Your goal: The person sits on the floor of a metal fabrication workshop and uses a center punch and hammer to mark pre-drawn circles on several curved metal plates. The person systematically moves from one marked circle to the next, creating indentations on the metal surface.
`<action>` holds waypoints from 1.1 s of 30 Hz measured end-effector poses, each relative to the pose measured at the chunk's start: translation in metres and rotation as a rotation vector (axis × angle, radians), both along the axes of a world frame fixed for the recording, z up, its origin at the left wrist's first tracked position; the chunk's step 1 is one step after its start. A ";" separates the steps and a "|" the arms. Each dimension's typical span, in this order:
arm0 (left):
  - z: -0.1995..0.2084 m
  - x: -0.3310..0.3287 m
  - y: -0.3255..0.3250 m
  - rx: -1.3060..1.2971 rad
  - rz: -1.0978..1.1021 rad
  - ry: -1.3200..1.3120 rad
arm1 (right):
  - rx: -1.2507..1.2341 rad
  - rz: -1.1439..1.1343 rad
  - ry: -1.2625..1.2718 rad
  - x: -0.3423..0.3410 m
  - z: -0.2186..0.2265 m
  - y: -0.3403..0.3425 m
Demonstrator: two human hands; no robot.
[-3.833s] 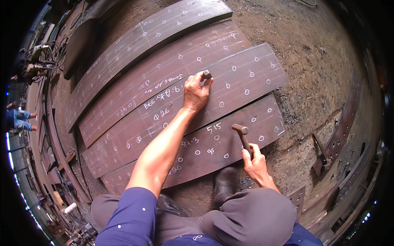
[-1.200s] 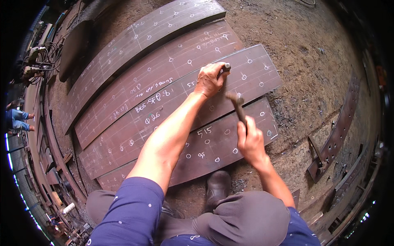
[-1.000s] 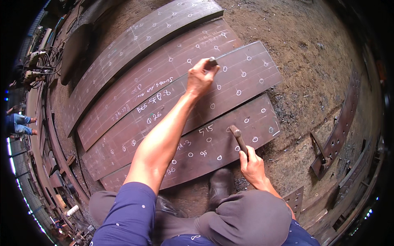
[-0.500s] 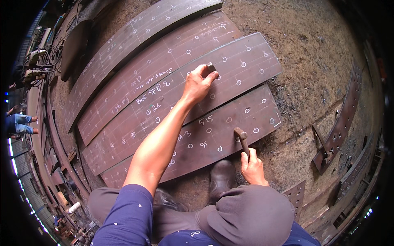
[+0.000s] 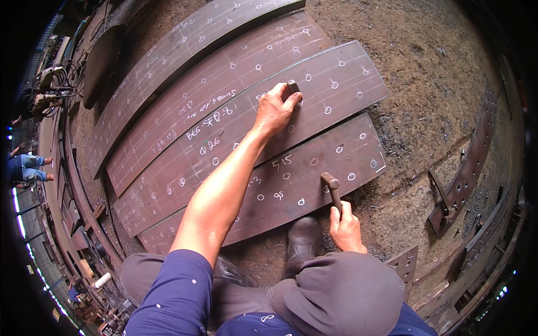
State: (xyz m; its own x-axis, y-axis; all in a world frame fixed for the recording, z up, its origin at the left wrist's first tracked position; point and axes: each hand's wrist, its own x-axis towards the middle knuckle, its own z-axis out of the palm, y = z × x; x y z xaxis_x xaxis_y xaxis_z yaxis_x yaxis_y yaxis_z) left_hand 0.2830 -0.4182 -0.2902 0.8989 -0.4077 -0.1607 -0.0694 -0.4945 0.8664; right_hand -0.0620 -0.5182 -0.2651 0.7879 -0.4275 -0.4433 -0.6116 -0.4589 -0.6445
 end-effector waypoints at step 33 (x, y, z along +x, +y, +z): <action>-0.038 -0.015 0.005 -0.029 -0.073 -0.639 | 0.055 0.006 -0.282 0.083 0.041 -0.021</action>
